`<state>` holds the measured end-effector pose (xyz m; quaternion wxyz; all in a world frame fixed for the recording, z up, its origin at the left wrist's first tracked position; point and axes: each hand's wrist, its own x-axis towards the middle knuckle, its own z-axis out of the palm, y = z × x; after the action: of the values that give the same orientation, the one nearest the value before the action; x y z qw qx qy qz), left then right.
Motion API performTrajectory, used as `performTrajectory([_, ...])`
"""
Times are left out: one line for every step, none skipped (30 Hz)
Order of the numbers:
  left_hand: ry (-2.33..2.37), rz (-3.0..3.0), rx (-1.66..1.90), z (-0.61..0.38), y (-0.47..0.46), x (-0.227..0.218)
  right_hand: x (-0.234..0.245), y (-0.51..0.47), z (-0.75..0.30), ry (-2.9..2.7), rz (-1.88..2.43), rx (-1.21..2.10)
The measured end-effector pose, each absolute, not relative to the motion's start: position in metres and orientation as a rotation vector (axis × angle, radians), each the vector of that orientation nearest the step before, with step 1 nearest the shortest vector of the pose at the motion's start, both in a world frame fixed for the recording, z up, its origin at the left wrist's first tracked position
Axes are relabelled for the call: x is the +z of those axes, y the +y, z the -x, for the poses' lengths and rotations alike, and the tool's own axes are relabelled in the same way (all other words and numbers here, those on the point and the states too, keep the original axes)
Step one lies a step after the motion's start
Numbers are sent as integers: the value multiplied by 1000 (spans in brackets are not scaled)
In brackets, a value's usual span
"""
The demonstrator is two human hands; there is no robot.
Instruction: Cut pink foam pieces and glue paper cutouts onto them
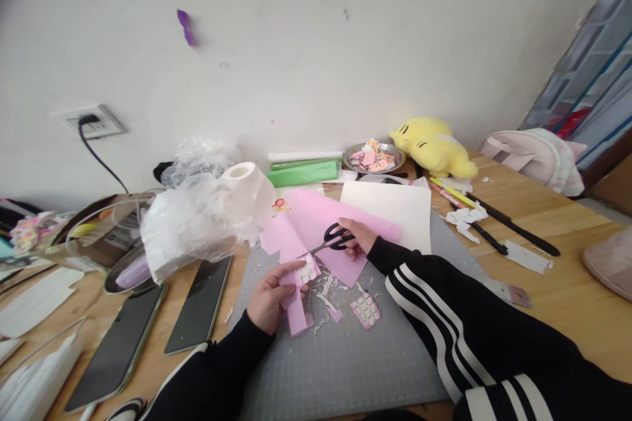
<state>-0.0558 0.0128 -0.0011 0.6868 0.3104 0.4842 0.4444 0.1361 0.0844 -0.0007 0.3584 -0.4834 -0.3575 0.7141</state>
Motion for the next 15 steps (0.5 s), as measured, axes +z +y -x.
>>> performTrajectory([1088, -696, 992, 56, 13, -1, -1, 84, -136, -920, 1247, 1838])
performTrajectory([1091, -697, 989, 56, 13, -1, 0, 84, -136, -917, 1251, 1833])
performTrajectory([1091, -697, 986, 56, 13, -1, 0, 84, -136, -915, 1257, 1831])
performTrajectory([1090, -698, 983, 56, 13, -1, 1, 83, -136, -913, 1262, 1833])
performTrajectory([1089, -699, 983, 56, 13, -1, 1, 83, -136, -911, 1266, 1836])
performTrajectory([1089, -699, 983, 56, 13, -1, 1, 83, -136, -909, 1266, 1838])
performTrajectory([1089, -699, 984, 56, 13, -1, 1, 83, -136, -908, 1263, 1838])
performTrajectory([1092, -698, 984, 55, 13, -1, 2, 83, -136, -907, 1258, 1837])
performTrajectory([1097, -696, 984, 55, 13, -1, 2, 83, -136, -906, 1255, 1838])
performTrajectory([1102, -694, 983, 55, 13, 0, 2, 83, -136, -905, 1251, 1843])
performTrajectory([1105, -694, 983, 55, 13, 0, 2, 83, -136, -904, 1250, 1848])
performTrajectory([1107, -694, 984, 55, 13, 0, 3, 83, -136, -903, 1250, 1852])
performTrajectory([1107, -694, 985, 55, 13, 0, 3, 82, -136, -902, 1254, 1855])
performTrajectory([1105, -694, 986, 55, 13, 0, 4, 82, -136, -899, 1259, 1855])
performTrajectory([1104, -693, 986, 56, 13, 0, 4, 82, -136, -895, 1266, 1852])
